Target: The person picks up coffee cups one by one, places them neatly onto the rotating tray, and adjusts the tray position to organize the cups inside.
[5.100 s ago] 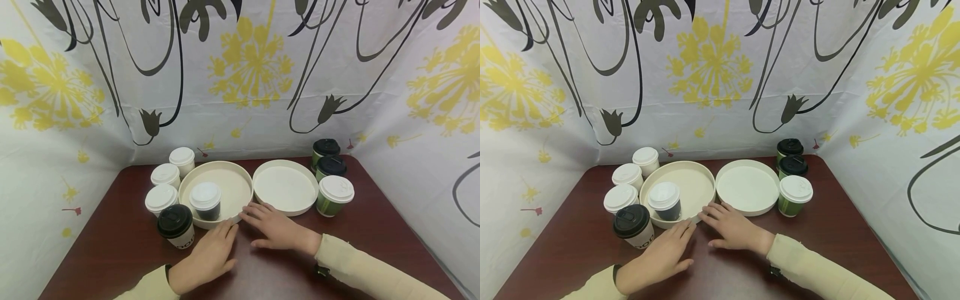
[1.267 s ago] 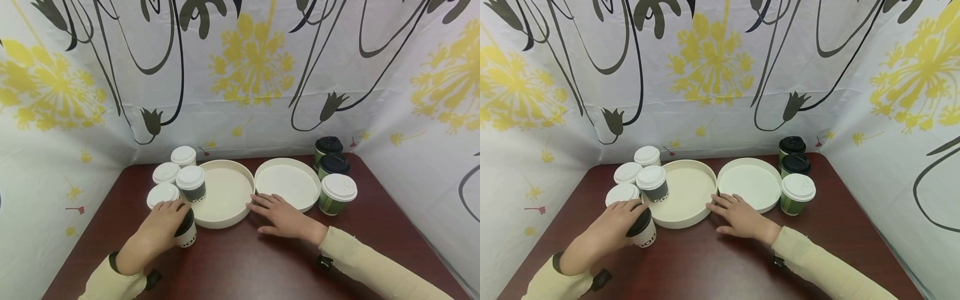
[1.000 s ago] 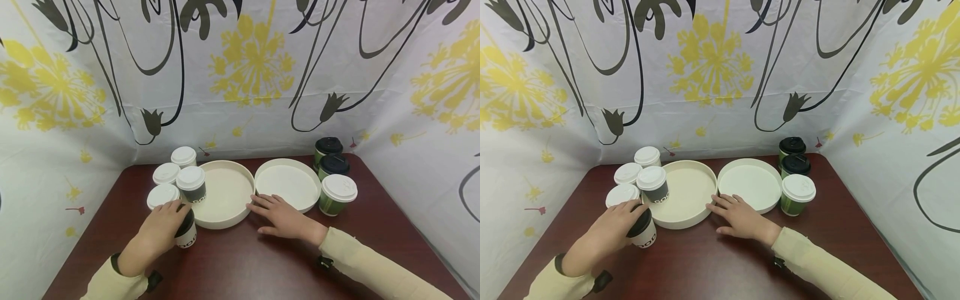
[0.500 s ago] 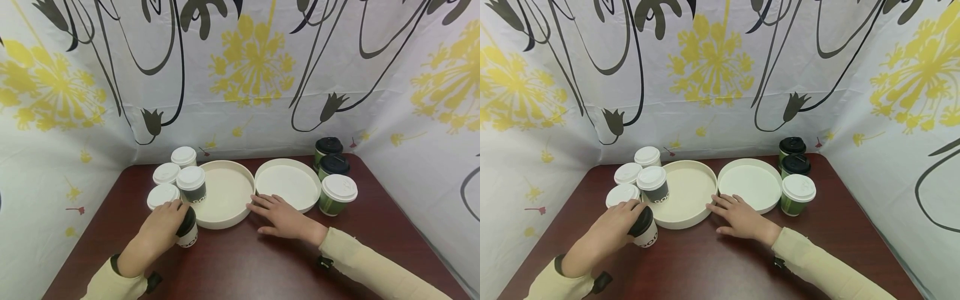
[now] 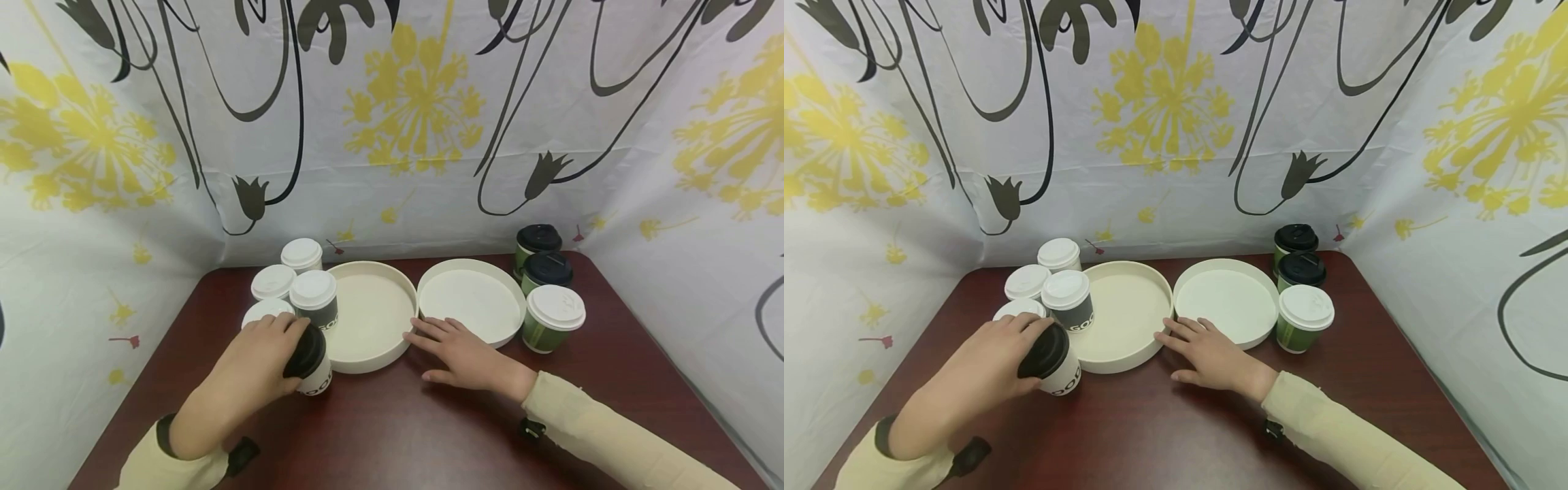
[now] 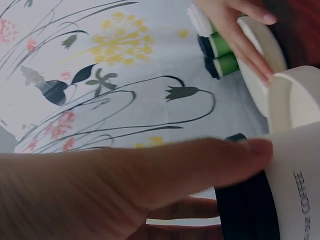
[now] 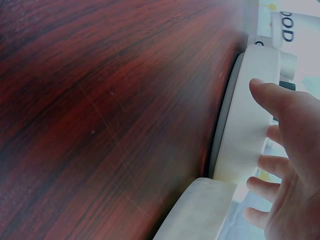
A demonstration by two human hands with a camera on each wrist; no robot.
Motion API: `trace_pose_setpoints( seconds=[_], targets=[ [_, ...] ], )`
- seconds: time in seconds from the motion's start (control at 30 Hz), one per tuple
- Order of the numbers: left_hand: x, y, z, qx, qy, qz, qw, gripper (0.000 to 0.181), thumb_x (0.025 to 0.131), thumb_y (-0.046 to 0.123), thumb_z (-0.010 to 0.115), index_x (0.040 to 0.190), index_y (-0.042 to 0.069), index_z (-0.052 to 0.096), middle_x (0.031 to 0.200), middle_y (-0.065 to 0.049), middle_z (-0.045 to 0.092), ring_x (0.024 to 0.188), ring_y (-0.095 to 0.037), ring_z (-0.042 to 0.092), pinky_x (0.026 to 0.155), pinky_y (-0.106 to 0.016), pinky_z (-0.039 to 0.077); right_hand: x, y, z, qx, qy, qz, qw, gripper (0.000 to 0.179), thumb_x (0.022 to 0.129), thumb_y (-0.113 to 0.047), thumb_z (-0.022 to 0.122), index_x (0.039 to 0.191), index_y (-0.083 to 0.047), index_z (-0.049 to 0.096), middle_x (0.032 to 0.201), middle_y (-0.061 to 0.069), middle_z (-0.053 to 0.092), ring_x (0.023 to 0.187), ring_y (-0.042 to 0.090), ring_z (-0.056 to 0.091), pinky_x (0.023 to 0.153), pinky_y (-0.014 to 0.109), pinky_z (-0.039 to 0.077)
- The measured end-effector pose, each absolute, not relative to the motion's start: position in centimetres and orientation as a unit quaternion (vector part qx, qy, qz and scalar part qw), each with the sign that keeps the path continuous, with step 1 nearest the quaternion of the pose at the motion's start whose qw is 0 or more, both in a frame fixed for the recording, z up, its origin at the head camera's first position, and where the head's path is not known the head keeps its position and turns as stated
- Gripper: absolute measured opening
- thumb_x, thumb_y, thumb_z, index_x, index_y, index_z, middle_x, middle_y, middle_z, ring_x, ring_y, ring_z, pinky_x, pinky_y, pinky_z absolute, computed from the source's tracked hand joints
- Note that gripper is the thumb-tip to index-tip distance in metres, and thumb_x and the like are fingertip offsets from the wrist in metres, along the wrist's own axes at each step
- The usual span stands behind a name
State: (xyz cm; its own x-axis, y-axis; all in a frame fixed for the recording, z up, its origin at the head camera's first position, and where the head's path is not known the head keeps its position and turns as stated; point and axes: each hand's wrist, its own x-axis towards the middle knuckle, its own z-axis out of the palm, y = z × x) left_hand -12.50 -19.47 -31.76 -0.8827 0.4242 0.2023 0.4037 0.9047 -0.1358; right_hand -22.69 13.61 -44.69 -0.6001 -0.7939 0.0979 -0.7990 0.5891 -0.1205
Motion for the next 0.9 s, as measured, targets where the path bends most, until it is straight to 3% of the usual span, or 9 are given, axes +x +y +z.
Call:
trace_pose_setpoints(
  seconds=[0.33, 0.9],
  targets=[
    [-13.5, -18.4, -29.5, -0.236, -0.961, 0.042, 0.137, 0.076, 0.063, 0.037, 0.089, 0.125, 0.001, 0.063, 0.116, -0.015, 0.066, 0.101, -0.032, 0.062, 0.087, -0.047, 0.052, -22.5, 13.7, -44.4, 0.447, -0.891, 0.076, 0.017, 0.074, 0.091, -0.047, 0.065, 0.154, -0.023, 0.035, 0.162, 0.011, 0.033, 0.147, 0.035, 0.035, 0.115, 0.059, 0.032],
    [-17.7, -16.6, -30.4, -0.283, -0.948, 0.040, 0.142, 0.074, 0.068, 0.038, 0.085, 0.129, 0.004, 0.061, 0.123, -0.013, 0.064, 0.112, -0.033, 0.059, 0.089, -0.048, 0.050, -22.5, 13.6, -44.6, 0.447, -0.891, 0.077, 0.019, 0.075, 0.091, -0.045, 0.067, 0.154, -0.023, 0.035, 0.162, 0.011, 0.032, 0.147, 0.035, 0.035, 0.115, 0.059, 0.032]
  ],
)
